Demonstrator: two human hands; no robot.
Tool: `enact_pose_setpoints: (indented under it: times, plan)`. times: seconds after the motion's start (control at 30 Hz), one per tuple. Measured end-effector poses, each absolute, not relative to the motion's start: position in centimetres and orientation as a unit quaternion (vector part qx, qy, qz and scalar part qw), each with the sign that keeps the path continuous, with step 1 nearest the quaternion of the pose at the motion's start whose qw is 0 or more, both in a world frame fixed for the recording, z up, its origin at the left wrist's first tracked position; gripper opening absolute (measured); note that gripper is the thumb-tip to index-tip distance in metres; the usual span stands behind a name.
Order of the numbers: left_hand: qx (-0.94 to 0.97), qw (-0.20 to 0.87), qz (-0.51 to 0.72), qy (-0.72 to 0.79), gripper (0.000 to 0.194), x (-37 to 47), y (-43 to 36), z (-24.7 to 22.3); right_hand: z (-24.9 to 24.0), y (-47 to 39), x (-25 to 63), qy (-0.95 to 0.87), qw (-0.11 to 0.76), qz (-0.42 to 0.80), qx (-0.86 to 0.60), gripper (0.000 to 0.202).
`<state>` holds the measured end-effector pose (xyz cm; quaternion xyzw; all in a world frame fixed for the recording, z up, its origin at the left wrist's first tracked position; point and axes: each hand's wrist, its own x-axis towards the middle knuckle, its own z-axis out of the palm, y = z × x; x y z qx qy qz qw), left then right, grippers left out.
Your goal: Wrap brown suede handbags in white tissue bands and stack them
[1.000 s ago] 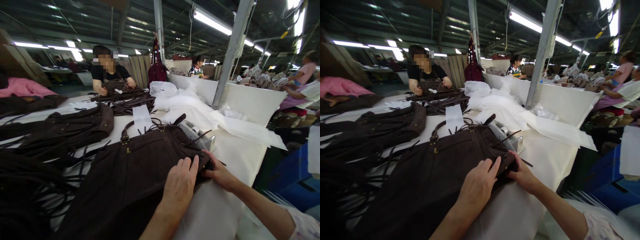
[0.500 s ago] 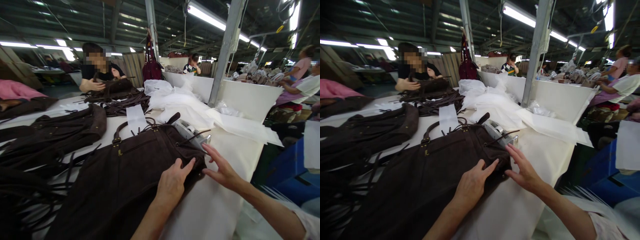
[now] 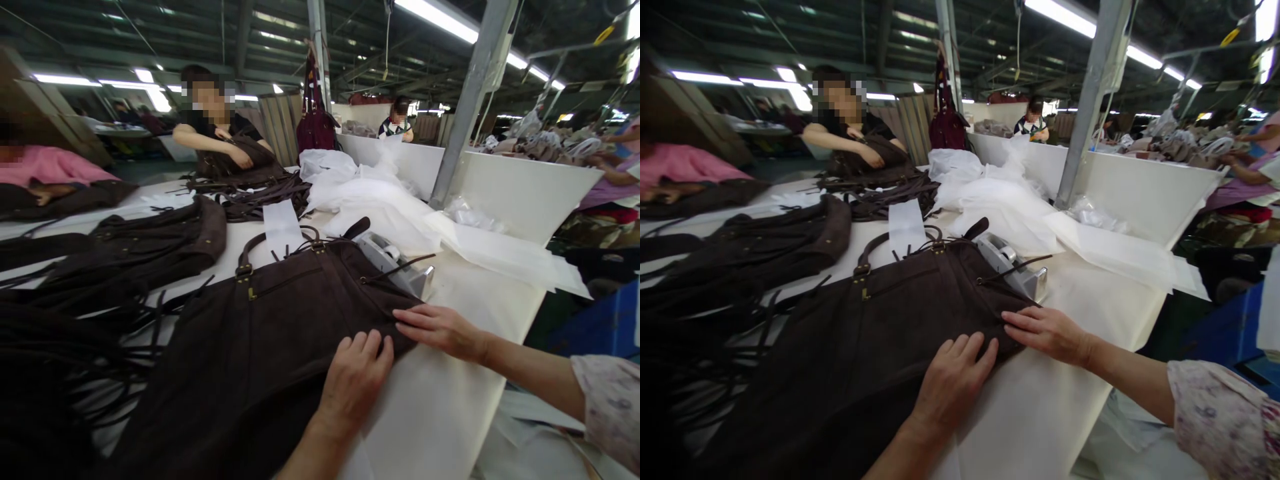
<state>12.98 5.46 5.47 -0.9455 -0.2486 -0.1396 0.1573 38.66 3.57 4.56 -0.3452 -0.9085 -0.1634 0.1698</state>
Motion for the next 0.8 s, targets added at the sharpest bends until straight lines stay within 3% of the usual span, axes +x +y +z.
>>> enact_pose_setpoints:
  times: [0.43, 0.53, 0.63, 0.73, 0.8]
  plan:
    - [-0.946, 0.112, -0.12, -0.281, 0.04, 13.2, 2.1, 3.8, 2.4, 0.3, 39.7, -0.898, 0.132, -0.077, -0.414, 0.059]
    - [-0.944, 0.085, -0.136, -0.289, 0.038, 13.2, 2.0, 3.7, 3.7, 0.2, 39.6, -0.879, 0.092, -0.056, -0.464, 0.068]
    - [-0.942, 0.058, -0.152, -0.293, 0.037, 13.3, 2.1, 3.5, 7.2, 0.6, 37.0, -0.844, 0.054, -0.07, -0.529, 0.06]
    - [-0.942, 0.021, -0.153, -0.299, 0.032, 13.7, 2.2, 3.1, 11.2, 1.8, 31.9, -0.847, 0.112, -0.082, -0.513, 0.045]
    - [-0.941, 0.005, -0.15, -0.304, 0.029, 14.0, 2.1, 2.8, 12.4, 3.0, 28.5, -0.877, 0.188, -0.009, -0.443, 0.045]
